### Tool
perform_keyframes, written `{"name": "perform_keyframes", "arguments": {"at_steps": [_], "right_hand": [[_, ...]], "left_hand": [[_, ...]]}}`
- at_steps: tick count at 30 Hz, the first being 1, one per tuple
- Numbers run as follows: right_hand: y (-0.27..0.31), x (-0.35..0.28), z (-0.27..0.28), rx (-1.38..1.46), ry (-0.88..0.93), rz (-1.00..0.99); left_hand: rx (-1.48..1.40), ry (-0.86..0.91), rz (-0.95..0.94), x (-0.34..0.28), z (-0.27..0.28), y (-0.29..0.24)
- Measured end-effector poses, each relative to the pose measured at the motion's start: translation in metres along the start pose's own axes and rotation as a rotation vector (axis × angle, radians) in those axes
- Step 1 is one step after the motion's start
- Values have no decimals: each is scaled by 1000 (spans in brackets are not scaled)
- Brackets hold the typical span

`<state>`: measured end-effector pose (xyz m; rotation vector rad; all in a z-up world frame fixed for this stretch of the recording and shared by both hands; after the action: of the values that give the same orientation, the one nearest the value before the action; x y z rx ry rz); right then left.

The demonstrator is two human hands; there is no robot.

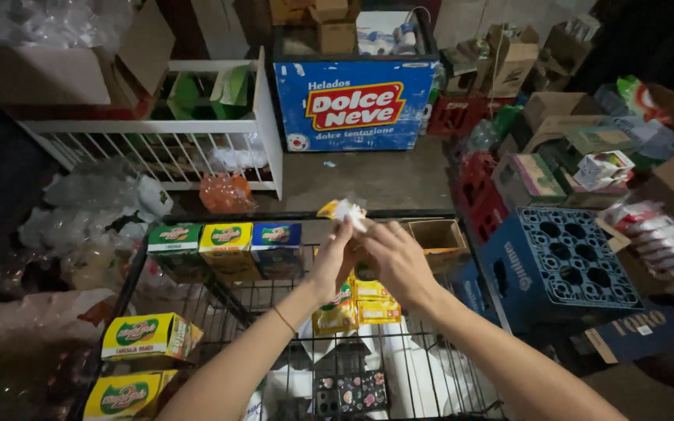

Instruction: Cleaning individual product packets with a cloth and organizing them into a wire basket in a storage area.

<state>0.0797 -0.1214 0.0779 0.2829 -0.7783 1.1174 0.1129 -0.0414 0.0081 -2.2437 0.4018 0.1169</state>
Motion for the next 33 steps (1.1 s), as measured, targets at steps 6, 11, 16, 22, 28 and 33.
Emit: {"name": "perform_keyframes", "arguments": {"at_steps": [6, 11, 16, 22, 28, 33], "right_hand": [[10, 3, -5, 181, 5, -19], [-35, -25, -3, 247, -155, -206], [-38, -19, 21, 104, -291, -300], [-7, -9, -8, 65, -123, -82], [25, -8, -30, 301, -6, -54], [20, -9, -28, 265, 21, -56]], "left_hand": [[-321, -355, 160, 38, 79, 48], [-309, -259, 92, 11, 45, -4], [-297, -265, 71, 12, 47, -9], [-381, -220, 48, 17, 45, -11], [-437, -241, 105, 32, 72, 5], [-443, -110, 119, 35, 62, 1]]}}
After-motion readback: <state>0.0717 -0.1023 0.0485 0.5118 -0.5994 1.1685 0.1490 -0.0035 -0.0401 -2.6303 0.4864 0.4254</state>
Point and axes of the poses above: each hand's wrist, its own x-axis towards the middle knuckle, its own z-axis out of the back of the hand, y = z × x, the point moved 9 cm from there along x, towards the middle knuckle, and after that the axes turned 15 degrees about z, right-handed, at the moved point
